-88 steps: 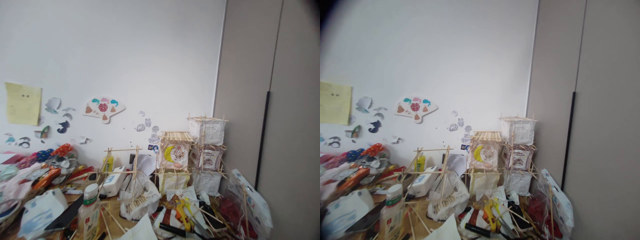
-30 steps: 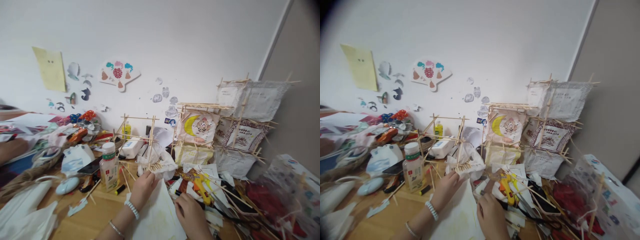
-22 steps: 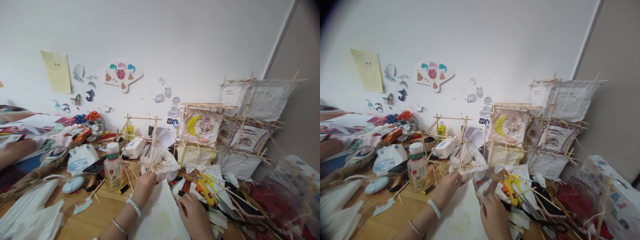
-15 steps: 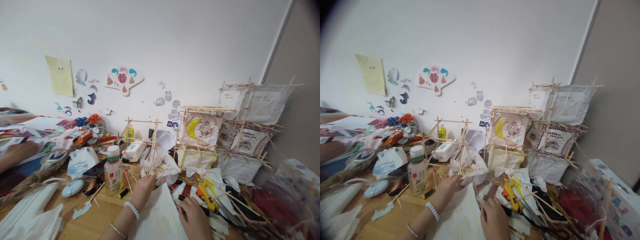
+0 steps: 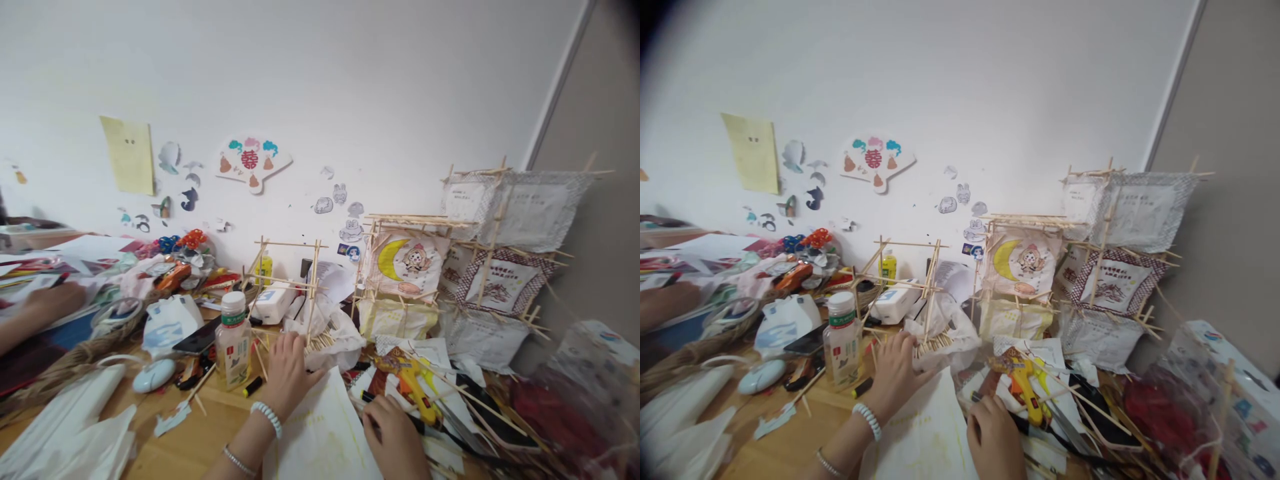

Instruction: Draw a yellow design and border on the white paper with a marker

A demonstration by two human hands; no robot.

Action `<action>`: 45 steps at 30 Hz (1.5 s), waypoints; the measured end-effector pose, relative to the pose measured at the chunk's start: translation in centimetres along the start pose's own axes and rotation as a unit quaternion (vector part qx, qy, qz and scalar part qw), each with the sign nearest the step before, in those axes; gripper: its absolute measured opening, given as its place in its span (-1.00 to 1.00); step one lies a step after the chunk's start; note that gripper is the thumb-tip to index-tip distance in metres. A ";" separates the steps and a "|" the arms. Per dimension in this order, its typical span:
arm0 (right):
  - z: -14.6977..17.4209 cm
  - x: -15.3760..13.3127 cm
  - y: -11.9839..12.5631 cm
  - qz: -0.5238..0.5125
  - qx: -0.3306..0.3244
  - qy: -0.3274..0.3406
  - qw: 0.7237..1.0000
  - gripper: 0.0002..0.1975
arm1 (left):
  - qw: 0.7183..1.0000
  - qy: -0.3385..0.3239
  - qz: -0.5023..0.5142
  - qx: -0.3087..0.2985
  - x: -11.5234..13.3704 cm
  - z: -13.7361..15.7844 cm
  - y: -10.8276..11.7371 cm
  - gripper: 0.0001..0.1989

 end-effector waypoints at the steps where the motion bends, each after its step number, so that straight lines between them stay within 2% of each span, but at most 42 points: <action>1: 0.0 0.0 0.0 -0.002 0.001 0.001 1.000 -0.79 | 1.000 -0.005 -0.011 0.012 0.1 0.1 -0.1 -0.54; 8: 0.1 0.3 0.0 -0.011 0.021 0.020 1.000 -0.79 | 0.998 -0.012 -0.041 0.035 -0.2 0.5 -0.7 -0.39; 21: 0.1 0.3 0.0 -0.022 0.041 0.043 0.998 -0.79 | 0.998 -0.001 -0.050 0.036 -0.5 0.6 -0.9 -0.36; 23: -0.2 -0.4 0.4 -0.028 0.057 0.062 0.996 -0.82 | 0.998 -0.006 -0.046 0.041 -0.4 0.6 -1.0 -0.37; 26: -0.8 -2.6 1.0 -0.013 0.087 0.126 0.988 -0.58 | 0.998 -0.017 -0.039 0.047 -0.1 0.7 -1.2 -0.37; 30: -1.9 -6.8 0.5 0.009 0.040 0.208 0.977 -0.39 | 0.995 -0.081 -0.035 0.056 0.4 1.0 -1.6 -0.61; 34: -3.0 -9.3 -1.2 0.004 0.015 0.198 0.980 -0.39 | 0.986 -0.123 -0.046 0.099 0.4 1.4 -2.3 -0.77; 40: -3.1 -9.8 -2.2 -0.021 0.002 0.199 0.980 -0.48 | 0.979 -0.156 -0.076 0.107 -0.1 1.6 -2.9 -0.71; 45: -2.7 -9.9 -1.5 -0.035 0.005 0.186 0.982 -0.48 | 0.984 -0.127 -0.041 0.116 0.0 1.5 -3.1 -0.65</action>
Point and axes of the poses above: each hand's wrist, its own z-axis away from the middle knuckle, its own y-axis out of the back of the hand, x = y × z, the point moved 1 cm from there along -z, towards the middle knuckle, and after that the axes turned 9 degrees about -y, right-handed, at the moved point
